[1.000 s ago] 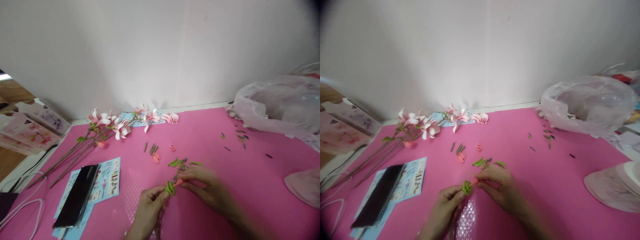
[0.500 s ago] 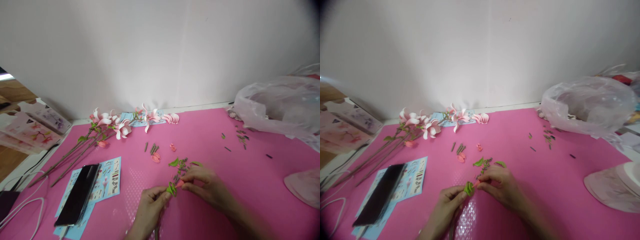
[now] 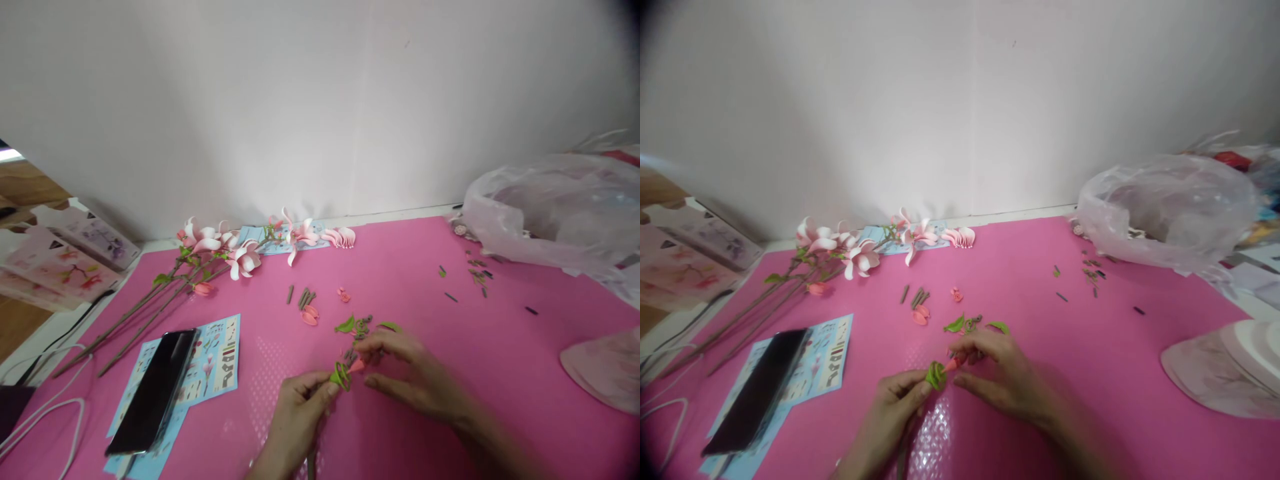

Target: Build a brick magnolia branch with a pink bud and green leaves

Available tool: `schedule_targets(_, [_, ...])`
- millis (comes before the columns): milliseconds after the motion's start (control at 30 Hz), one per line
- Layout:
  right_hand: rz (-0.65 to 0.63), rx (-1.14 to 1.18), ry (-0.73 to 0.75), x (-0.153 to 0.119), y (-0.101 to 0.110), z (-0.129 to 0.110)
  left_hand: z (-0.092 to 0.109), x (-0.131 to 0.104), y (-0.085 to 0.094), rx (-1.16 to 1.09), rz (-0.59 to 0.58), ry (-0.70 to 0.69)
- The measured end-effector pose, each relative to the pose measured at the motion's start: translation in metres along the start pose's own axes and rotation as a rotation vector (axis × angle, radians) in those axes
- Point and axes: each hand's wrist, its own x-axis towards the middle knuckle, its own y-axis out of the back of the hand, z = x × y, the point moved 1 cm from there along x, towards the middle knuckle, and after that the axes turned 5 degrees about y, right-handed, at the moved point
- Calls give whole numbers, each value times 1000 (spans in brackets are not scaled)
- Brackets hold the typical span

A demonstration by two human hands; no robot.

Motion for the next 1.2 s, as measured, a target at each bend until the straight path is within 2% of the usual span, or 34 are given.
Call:
schedule_targets(333, [-8, -177, 32, 1, -7, 7, -8, 1, 0, -21, -47, -38])
schedule_targets(567, [-62, -43, 41, 1, -2, 2, -10, 2, 0, -24, -45, -53])
schedule_targets(800, [-33, -217, 78, 1, -8, 8, -8, 0, -1, 3, -55, -57])
schedule_targets(1033, [-64, -143, 95, -1, 0, -3, -7, 1, -3, -30, -53, -51])
schedule_targets(1200, [-53, -220, 142, 0, -7, 8, -11, 2, -3, -36, -60, -43])
